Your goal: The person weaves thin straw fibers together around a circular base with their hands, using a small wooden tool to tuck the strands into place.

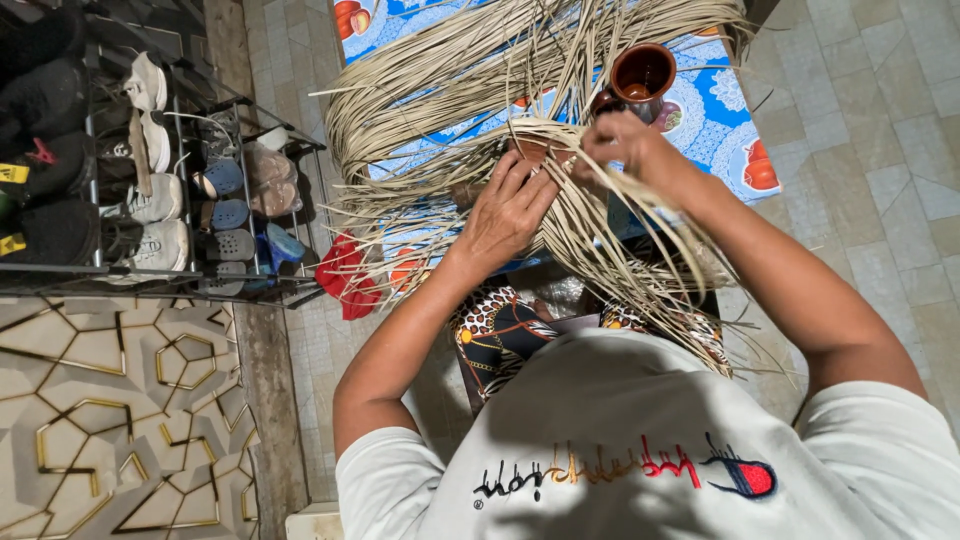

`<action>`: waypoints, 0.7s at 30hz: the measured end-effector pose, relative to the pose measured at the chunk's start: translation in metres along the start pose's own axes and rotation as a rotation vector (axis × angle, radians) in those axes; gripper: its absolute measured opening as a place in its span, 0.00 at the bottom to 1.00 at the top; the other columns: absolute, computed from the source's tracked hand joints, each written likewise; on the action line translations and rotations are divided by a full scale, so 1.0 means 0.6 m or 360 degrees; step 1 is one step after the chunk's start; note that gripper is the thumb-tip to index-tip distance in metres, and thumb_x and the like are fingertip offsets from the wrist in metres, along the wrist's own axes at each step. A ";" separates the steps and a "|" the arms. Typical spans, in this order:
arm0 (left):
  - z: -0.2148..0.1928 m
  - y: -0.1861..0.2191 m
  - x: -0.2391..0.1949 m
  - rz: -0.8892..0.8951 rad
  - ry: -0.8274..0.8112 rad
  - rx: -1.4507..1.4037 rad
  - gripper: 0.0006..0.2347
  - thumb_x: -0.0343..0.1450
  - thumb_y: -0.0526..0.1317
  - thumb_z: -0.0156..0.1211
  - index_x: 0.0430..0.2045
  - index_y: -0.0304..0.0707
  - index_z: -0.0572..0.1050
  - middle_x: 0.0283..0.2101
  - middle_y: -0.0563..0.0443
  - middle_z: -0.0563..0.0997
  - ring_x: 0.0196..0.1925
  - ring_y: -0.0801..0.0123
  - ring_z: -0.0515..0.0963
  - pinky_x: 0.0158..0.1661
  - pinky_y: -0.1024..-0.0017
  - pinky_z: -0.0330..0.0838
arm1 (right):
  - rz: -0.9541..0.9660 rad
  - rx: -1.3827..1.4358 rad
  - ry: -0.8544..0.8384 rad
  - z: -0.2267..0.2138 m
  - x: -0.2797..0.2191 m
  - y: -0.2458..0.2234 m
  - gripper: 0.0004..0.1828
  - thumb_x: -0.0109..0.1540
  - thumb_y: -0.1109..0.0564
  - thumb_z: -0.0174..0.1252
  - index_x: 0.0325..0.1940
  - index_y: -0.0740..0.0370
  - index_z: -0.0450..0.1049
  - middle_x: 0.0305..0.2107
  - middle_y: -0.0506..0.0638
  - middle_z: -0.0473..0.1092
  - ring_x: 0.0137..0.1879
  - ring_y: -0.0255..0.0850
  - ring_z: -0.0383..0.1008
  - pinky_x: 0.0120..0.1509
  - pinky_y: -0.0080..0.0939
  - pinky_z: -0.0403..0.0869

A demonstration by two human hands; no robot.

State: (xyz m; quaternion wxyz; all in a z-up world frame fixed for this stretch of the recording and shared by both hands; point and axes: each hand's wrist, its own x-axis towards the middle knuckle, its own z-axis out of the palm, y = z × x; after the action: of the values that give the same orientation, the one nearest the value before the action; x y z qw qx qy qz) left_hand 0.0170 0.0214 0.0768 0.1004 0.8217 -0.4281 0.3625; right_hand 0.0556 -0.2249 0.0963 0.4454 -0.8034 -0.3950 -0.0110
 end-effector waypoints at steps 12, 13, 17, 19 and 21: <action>0.014 0.006 -0.009 -0.0002 -0.0005 -0.0079 0.09 0.73 0.29 0.49 0.40 0.26 0.78 0.52 0.33 0.77 0.55 0.41 0.74 0.59 0.44 0.68 | -0.0059 -0.0070 0.0277 0.059 0.050 0.102 0.08 0.65 0.58 0.70 0.42 0.67 0.81 0.32 0.56 0.70 0.41 0.51 0.71 0.52 0.47 0.72; 0.019 0.005 -0.015 0.0001 -0.0007 -0.0079 0.09 0.73 0.29 0.49 0.40 0.26 0.78 0.52 0.33 0.77 0.55 0.41 0.74 0.59 0.44 0.68 | -0.0058 -0.0069 0.0280 0.056 0.058 0.104 0.08 0.65 0.58 0.70 0.42 0.67 0.81 0.32 0.56 0.70 0.41 0.51 0.71 0.52 0.47 0.72; 0.005 0.002 -0.007 0.0022 -0.0097 -0.0022 0.13 0.73 0.29 0.48 0.49 0.30 0.78 0.53 0.38 0.77 0.57 0.44 0.73 0.60 0.45 0.66 | -0.0105 0.0322 0.0079 0.039 0.069 0.135 0.06 0.64 0.61 0.67 0.43 0.68 0.80 0.31 0.56 0.71 0.39 0.49 0.72 0.51 0.50 0.71; -0.001 -0.001 0.001 0.0030 -0.0102 -0.0024 0.14 0.72 0.29 0.48 0.49 0.30 0.77 0.51 0.38 0.77 0.56 0.44 0.73 0.58 0.45 0.66 | -0.0322 0.0480 -0.0011 0.030 0.054 0.138 0.06 0.65 0.61 0.64 0.41 0.68 0.80 0.31 0.55 0.71 0.39 0.49 0.72 0.51 0.50 0.70; 0.010 -0.003 -0.005 0.0026 -0.0059 -0.0062 0.13 0.71 0.28 0.47 0.45 0.30 0.79 0.47 0.39 0.78 0.53 0.46 0.73 0.57 0.46 0.67 | 0.0009 0.0367 0.0055 0.023 0.025 0.117 0.07 0.64 0.62 0.65 0.43 0.71 0.78 0.35 0.60 0.69 0.46 0.55 0.71 0.56 0.54 0.69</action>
State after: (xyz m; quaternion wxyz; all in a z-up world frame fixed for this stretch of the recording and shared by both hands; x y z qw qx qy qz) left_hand 0.0204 0.0215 0.0707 0.1055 0.8226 -0.4436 0.3397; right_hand 0.1064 -0.2259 0.0439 0.5417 -0.7476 -0.3836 0.0219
